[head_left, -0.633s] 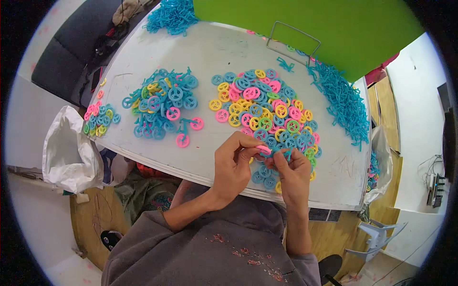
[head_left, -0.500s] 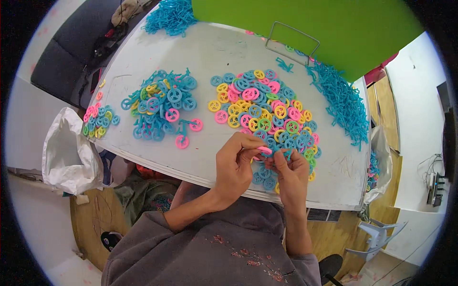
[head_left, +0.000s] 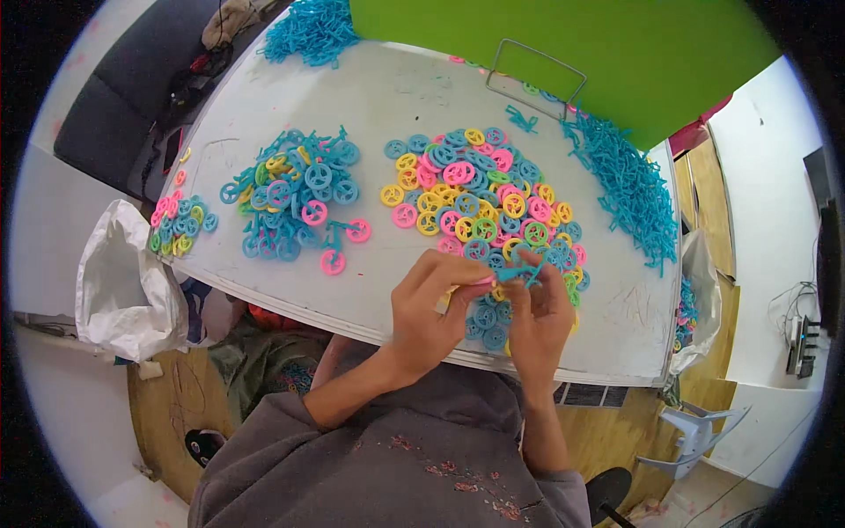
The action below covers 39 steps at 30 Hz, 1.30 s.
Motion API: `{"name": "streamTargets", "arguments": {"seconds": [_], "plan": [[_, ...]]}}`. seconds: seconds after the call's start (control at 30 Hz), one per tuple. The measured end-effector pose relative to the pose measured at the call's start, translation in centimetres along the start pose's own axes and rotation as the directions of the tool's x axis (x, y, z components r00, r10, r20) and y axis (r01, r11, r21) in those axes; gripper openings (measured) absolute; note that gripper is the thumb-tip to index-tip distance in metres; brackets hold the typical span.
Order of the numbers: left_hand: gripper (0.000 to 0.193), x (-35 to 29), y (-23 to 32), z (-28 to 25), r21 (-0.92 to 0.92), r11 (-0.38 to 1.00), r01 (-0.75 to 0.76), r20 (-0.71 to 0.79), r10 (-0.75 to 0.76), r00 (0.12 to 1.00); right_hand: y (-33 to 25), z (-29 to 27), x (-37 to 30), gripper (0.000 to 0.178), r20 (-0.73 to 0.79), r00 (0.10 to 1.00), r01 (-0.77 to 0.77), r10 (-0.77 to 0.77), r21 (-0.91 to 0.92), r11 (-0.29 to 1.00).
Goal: Manually connecting and assembling colorful plastic toy rings and shapes at a workbench.
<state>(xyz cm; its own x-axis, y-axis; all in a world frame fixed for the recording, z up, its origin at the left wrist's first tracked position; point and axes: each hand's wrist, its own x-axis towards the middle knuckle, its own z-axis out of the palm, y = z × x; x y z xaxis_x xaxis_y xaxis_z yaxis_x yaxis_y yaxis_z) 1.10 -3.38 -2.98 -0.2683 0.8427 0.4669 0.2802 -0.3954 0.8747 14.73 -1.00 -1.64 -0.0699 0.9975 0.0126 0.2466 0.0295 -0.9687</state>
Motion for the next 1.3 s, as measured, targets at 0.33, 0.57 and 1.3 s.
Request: {"name": "streamTargets", "arguments": {"seconds": [0.33, 0.57, 1.3], "plan": [[0.027, 0.5, -1.3, -0.4, 0.457, 0.885, -0.089, 0.16, 0.017, 0.987, -0.4, -0.6, 1.0, 0.043, -0.052, 0.999, 0.028, 0.009, 0.665, 0.746], [0.024, 0.2, -2.1, 0.4, 0.382, 0.919, -0.1, 0.248, 0.002, 0.969, 1.3, -1.2, 1.2, 0.018, 0.002, 0.986, -0.122, 0.167, 0.697, 0.707], [0.014, 1.7, 0.2, -1.5, -0.48, 0.577, 0.661, 0.411, -0.518, 0.751, 0.7, -0.4, 0.9, 0.025, 0.137, 0.951, 0.274, -0.276, 0.034, 0.961]]}}
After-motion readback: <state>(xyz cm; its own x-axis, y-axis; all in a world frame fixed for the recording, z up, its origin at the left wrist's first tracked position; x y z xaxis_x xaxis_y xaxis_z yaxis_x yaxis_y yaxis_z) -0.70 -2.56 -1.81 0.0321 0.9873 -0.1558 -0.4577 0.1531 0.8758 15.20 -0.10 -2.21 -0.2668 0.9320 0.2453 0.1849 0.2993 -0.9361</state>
